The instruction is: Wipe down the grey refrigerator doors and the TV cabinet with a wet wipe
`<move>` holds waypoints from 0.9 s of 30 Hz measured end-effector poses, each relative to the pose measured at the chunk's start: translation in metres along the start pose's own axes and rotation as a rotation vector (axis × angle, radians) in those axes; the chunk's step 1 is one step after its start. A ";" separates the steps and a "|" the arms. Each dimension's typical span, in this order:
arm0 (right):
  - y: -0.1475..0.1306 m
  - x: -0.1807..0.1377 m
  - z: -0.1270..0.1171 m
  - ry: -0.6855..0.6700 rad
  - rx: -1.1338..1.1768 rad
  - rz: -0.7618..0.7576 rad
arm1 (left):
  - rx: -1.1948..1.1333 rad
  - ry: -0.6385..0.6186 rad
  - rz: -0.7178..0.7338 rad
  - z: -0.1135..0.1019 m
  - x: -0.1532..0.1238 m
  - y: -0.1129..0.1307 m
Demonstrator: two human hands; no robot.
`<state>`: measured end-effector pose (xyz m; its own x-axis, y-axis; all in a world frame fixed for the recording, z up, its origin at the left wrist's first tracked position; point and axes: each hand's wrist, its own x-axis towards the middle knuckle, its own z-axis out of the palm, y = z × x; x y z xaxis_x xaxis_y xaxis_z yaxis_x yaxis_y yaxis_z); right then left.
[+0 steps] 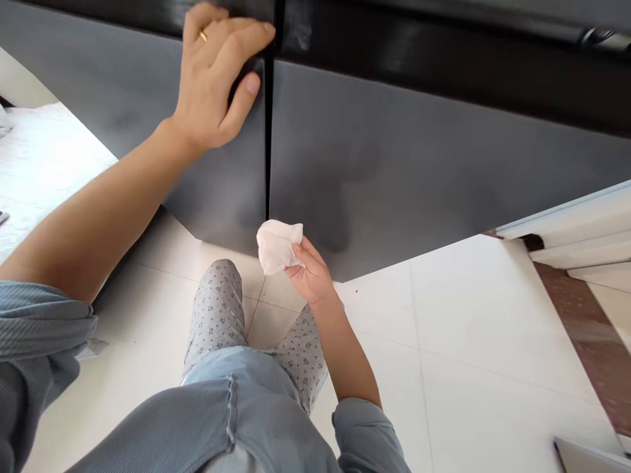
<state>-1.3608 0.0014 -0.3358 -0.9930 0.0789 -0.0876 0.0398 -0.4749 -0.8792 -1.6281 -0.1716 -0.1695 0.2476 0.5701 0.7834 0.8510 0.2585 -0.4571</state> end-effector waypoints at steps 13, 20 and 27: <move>-0.136 0.075 0.044 0.243 -1.133 -1.114 | -0.309 0.313 -0.626 -0.004 -0.036 0.115; -0.179 0.101 0.049 0.382 -1.388 -1.322 | -0.134 0.012 -0.959 0.033 -0.040 0.062; -0.181 0.114 0.023 0.237 -1.080 -0.786 | -0.180 -0.207 -0.907 0.084 -0.122 0.126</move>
<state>-1.4837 0.0764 -0.1765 -0.7548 0.2078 0.6222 -0.3492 0.6756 -0.6493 -1.5903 -0.1430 -0.3585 -0.6160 0.3424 0.7094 0.7414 0.5565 0.3751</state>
